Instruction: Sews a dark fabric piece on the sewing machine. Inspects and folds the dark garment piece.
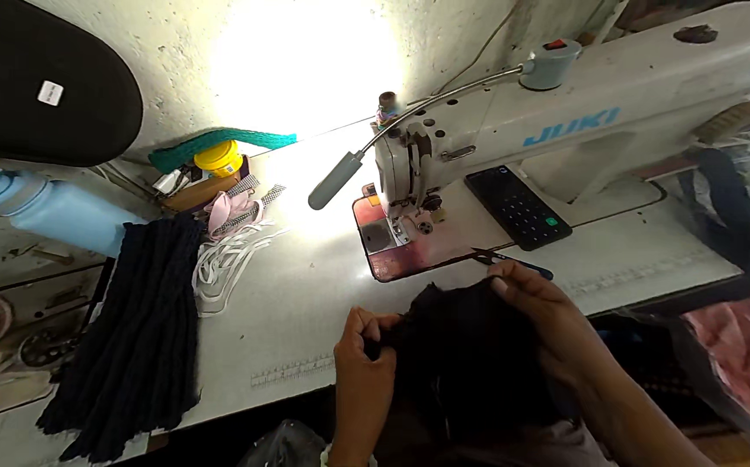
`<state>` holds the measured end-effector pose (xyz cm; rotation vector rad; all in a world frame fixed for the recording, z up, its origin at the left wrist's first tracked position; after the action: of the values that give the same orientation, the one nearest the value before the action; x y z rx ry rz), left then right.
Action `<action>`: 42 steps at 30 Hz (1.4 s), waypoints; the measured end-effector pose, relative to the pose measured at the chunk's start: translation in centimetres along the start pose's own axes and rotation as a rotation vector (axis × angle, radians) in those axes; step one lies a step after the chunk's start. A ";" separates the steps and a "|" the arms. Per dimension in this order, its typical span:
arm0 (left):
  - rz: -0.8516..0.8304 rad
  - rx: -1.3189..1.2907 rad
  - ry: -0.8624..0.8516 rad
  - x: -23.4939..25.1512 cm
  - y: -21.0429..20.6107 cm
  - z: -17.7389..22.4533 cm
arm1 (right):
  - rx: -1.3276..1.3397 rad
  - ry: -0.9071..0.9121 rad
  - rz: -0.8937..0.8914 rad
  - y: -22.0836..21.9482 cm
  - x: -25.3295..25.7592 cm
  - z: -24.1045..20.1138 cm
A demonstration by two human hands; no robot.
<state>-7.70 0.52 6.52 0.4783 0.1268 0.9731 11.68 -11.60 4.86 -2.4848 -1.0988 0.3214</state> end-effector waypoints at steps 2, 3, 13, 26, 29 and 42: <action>-0.032 -0.008 -0.047 -0.3 -0.7 0.4 | -0.019 -0.011 0.040 -0.4 0.1 0.1; -0.041 -0.005 -0.080 -0.5 -1.2 0.6 | -0.105 0.049 0.009 -0.7 -0.1 0.4; 0.083 0.337 -0.147 -1.5 -3.4 1.4 | -0.869 0.877 -0.361 -2.8 -1.7 0.7; 0.084 0.310 -0.304 -2.2 -2.5 0.7 | -0.671 0.545 -0.362 -1.1 -1.2 0.9; 0.104 0.263 -0.364 -2.8 -2.1 0.9 | -0.353 0.144 -0.291 -0.4 -0.6 0.8; 0.169 0.507 -0.474 -3.2 -2.5 0.6 | -0.926 0.789 -0.547 -2.5 -1.8 1.1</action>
<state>-7.38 -3.46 5.54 1.1881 -0.1008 0.9649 8.41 -11.12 5.08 -2.3634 -1.6578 -1.4774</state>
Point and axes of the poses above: each hand's wrist, its own x-axis towards the middle knuckle, its own y-axis out of the back of the hand, z = x × y, the point moved 3 cm from there along x, towards the middle knuckle, and after that the axes turned 13 degrees about x, right-handed, at the moved point
